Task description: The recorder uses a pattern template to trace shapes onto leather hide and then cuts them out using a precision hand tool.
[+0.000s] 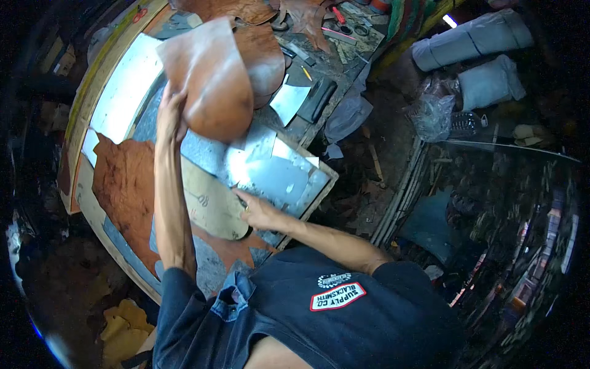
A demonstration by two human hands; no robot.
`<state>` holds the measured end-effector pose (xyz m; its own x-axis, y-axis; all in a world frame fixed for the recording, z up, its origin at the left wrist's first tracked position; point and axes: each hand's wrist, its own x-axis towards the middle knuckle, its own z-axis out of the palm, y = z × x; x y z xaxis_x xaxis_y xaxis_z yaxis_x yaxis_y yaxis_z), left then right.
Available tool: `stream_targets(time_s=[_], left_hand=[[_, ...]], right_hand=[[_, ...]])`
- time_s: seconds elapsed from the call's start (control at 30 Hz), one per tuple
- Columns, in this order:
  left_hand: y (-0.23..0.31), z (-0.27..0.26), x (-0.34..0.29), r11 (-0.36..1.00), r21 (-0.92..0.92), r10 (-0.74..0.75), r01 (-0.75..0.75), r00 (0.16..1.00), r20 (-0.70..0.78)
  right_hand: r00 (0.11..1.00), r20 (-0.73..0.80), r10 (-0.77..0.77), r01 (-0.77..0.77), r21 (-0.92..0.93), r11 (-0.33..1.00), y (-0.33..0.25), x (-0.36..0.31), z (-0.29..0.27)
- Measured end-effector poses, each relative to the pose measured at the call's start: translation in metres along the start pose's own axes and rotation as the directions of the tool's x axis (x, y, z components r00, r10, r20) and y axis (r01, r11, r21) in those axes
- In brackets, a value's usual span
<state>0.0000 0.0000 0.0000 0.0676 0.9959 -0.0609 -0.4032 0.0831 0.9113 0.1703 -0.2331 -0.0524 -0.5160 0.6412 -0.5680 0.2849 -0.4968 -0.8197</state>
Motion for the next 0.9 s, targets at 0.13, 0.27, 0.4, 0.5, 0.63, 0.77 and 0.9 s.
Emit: stream_targets(time_s=[0.13, 0.27, 0.4, 0.5, 0.63, 0.77, 0.9], left_hand=[[-0.070, 0.019, 0.136, 0.994, 0.007, -0.106, 0.107, 0.988, -0.112], [-0.176, -0.039, 0.200, 0.937, 0.196, -0.261, 0.288, 0.953, -0.152], [-0.183, -0.040, 0.207, 0.904, 0.362, -0.178, 0.227, 0.970, -0.164], [-0.186, -0.028, 0.198, 0.950, 0.295, -0.058, 0.106, 0.984, -0.168], [-0.166, -0.015, 0.180, 0.897, 0.351, -0.228, 0.268, 0.962, -0.153], [-0.151, 0.003, 0.164, 0.917, 0.284, -0.205, 0.280, 0.942, -0.265], [-0.112, -0.014, 0.141, 0.755, 0.616, -0.072, 0.224, 0.962, -0.262]], right_hand=[[0.987, -0.041, -0.155, 0.148, -0.150, 0.978, 0.018, 0.016, -0.024], [0.988, -0.018, -0.154, 0.151, -0.124, 0.981, 0.058, 0.036, 0.001], [0.992, 0.124, 0.012, 0.001, -0.099, 0.995, 0.037, 0.032, -0.015], [0.986, 0.164, -0.042, 0.045, -0.013, 0.999, 0.041, 0.033, -0.017], [0.975, 0.222, -0.004, 0.004, 0.001, 1.000, 0.032, 0.032, -0.026], [0.972, 0.236, 0.015, 0.002, -0.071, 0.998, 0.032, 0.032, -0.020], [0.983, 0.109, -0.151, 0.160, -0.084, 0.984, 0.041, 0.027, -0.004]])
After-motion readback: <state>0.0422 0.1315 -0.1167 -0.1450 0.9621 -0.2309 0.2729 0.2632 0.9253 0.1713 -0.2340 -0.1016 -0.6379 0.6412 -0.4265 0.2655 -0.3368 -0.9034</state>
